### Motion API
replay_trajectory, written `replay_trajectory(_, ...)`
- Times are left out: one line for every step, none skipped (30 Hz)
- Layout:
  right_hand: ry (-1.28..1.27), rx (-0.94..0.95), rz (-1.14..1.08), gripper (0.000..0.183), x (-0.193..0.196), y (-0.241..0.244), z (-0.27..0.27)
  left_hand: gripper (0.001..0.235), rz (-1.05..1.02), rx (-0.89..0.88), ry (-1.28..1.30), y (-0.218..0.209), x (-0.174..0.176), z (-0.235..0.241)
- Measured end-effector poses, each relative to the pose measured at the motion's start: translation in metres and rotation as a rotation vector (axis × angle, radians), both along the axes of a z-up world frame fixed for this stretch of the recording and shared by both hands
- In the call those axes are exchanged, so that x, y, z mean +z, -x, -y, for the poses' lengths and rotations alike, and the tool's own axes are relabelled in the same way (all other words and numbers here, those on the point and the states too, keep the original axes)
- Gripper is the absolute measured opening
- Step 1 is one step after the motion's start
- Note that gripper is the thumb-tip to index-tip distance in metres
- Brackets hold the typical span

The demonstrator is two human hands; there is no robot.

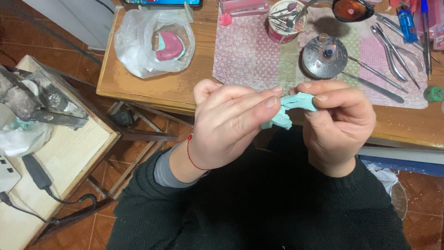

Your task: Preparing and sculpting dental impression material and wax on a workbench.

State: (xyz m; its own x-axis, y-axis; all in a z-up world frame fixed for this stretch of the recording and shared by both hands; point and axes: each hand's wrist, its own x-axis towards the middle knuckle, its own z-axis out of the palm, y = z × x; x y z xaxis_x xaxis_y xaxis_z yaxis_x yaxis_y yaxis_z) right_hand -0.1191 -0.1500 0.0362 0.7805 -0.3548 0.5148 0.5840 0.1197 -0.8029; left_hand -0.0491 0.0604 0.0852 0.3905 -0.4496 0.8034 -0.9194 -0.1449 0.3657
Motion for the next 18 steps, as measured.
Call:
replay_trajectory(0.006,0.005,0.003,0.013,-0.004,0.001,0.002,0.049,-0.012,-0.004,-0.005,0.0,-0.001,0.0)
replay_trajectory(0.006,0.005,0.003,0.013,-0.003,0.0,0.002,0.049,-0.012,-0.004,-0.005,-0.001,-0.001,-0.001)
replay_trajectory(0.005,0.008,0.001,0.014,-0.001,-0.001,0.001,0.05,-0.043,-0.006,-0.018,-0.001,-0.001,-0.001)
replay_trajectory(0.004,0.01,-0.001,0.014,0.0,-0.001,0.001,0.051,-0.074,-0.009,-0.031,-0.002,-0.002,-0.001)
replay_trajectory(0.005,0.01,-0.002,0.014,0.001,-0.001,0.001,0.051,-0.075,-0.008,-0.03,-0.003,-0.003,-0.002)
replay_trajectory(0.009,0.006,-0.004,0.016,0.003,-0.001,0.001,0.056,-0.126,-0.057,-0.049,-0.005,-0.005,-0.003)
replay_trajectory(0.014,0.003,-0.006,0.017,0.004,-0.001,0.0,0.062,-0.177,-0.106,-0.067,-0.007,-0.007,-0.004)
replay_trajectory(0.014,0.004,-0.007,0.017,0.004,-0.001,0.0,0.062,-0.178,-0.104,-0.067,-0.007,-0.007,-0.004)
replay_trajectory(0.016,0.009,0.002,0.018,0.004,-0.001,0.0,0.067,-0.241,-0.123,-0.058,-0.008,-0.008,-0.005)
replay_trajectory(0.019,0.015,0.011,0.019,0.004,-0.001,-0.001,0.071,-0.305,-0.142,-0.05,-0.009,-0.009,-0.005)
replay_trajectory(0.019,0.016,0.011,0.019,0.004,0.0,0.0,0.071,-0.305,-0.14,-0.049,-0.009,-0.011,-0.007)
replay_trajectory(0.016,0.021,0.017,0.02,0.004,0.0,0.0,0.073,-0.372,-0.186,-0.044,-0.01,-0.013,-0.008)
replay_trajectory(0.012,0.025,0.022,0.021,0.004,0.0,0.0,0.075,-0.441,-0.233,-0.037,-0.01,-0.015,-0.009)
replay_trajectory(0.012,0.025,0.023,0.021,0.005,0.0,-0.001,0.075,-0.44,-0.232,-0.037,-0.01,-0.016,-0.009)
replay_trajectory(0.009,0.033,0.025,0.021,0.007,0.0,-0.002,0.08,-0.495,-0.251,-0.036,-0.01,-0.017,-0.009)
replay_trajectory(0.006,0.04,0.028,0.022,0.008,0.0,-0.003,0.085,-0.549,-0.271,-0.035,-0.009,-0.018,-0.008)
replay_trajectory(0.006,0.04,0.029,0.022,0.007,0.001,-0.002,0.085,-0.547,-0.271,-0.036,-0.01,-0.018,-0.007)
replay_trajectory(0.01,0.046,0.037,0.022,0.006,0.001,-0.002,0.083,-0.66,-0.355,0.014,-0.01,-0.017,-0.006)
